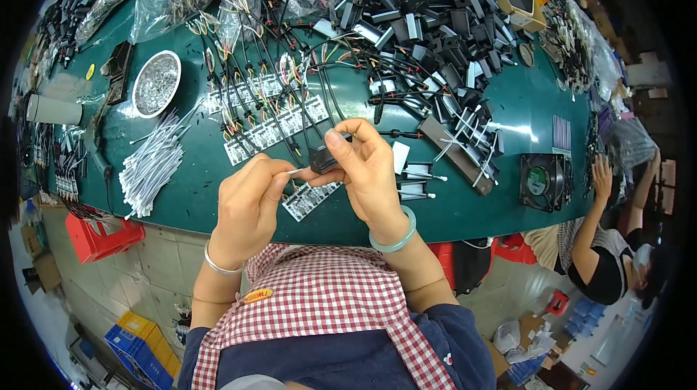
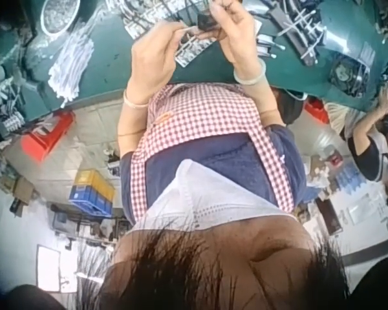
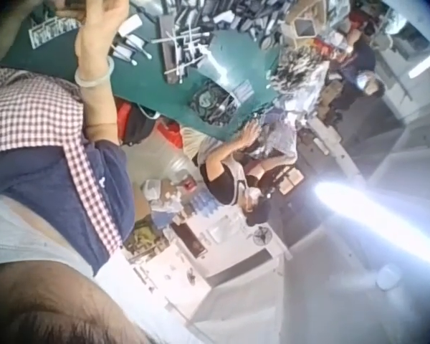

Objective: The person assembles small electronic components, wires, and plastic housings onto circuit boards by hand, securing them with zip ties on a factory production line.

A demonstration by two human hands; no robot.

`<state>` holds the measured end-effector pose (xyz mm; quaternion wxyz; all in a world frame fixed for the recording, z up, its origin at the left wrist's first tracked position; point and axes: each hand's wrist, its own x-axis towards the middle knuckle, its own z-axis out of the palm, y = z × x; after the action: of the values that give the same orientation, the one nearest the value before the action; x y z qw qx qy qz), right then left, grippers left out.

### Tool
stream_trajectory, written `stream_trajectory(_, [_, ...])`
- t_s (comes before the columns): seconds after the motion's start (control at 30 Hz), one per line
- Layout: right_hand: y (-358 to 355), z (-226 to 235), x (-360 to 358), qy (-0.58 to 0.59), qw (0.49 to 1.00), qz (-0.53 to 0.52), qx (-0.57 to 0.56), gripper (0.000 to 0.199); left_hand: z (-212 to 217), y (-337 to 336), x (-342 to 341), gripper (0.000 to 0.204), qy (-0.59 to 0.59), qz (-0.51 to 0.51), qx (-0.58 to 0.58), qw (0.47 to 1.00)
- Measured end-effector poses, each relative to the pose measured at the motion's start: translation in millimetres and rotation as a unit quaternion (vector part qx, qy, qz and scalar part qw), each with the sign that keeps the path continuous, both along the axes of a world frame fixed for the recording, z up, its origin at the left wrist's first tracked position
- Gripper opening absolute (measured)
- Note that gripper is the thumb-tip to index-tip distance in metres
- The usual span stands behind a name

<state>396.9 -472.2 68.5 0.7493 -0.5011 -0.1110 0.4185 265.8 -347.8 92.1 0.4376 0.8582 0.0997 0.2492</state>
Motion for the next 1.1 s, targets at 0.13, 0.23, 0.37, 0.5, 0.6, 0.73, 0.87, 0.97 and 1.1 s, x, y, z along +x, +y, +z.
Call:
stream_trajectory(0.13, [0.7,3.0,-2.8,-0.005,0.999,-0.017,-0.028,0.023,-1.5,-3.1,4.4,0.005,0.004,0.015,0.020,1.000])
stream_trajectory(0.23, [-2.7,-0.7,-2.2,0.009,1.000,-0.012,-0.023,0.022,-3.4,-4.6,6.1,0.006,0.009,0.017,0.028,0.999])
stream_trajectory(0.37, [-3.4,1.2,-3.5,0.021,1.000,-0.013,-0.015,0.023,-6.0,-6.5,7.3,0.006,-0.001,0.022,0.038,0.999])
stream_trajectory(0.5, [-3.5,2.2,-4.0,0.013,1.000,-0.018,-0.023,0.022,-5.6,-6.4,7.5,0.007,0.003,0.029,0.065,0.997])
stream_trajectory(0.6, [-1.9,6.2,-7.7,-0.031,0.998,-0.036,-0.044,0.020,-7.7,-7.2,6.8,0.009,0.003,0.038,0.102,0.994])
stream_trajectory(0.73, [-1.4,3.8,-10.6,-0.186,0.977,-0.085,-0.053,0.021,-6.5,-7.7,6.7,0.011,0.011,0.026,0.121,0.992])
stream_trajectory(0.87, [-1.3,4.5,-11.5,-0.191,0.976,-0.088,-0.050,0.022,-7.1,-8.0,6.1,0.010,0.007,0.019,0.089,0.996])
stream_trajectory(0.97, [-3.0,13.2,-8.4,-0.100,0.992,-0.052,-0.060,0.024,-7.0,-8.4,6.6,0.006,0.010,0.022,0.026,0.999])
stream_trajectory(1.1, [-4.9,13.9,-10.4,-0.131,0.987,-0.048,-0.086,0.025,-6.8,-7.0,5.8,0.009,0.039,0.028,-0.118,0.992])
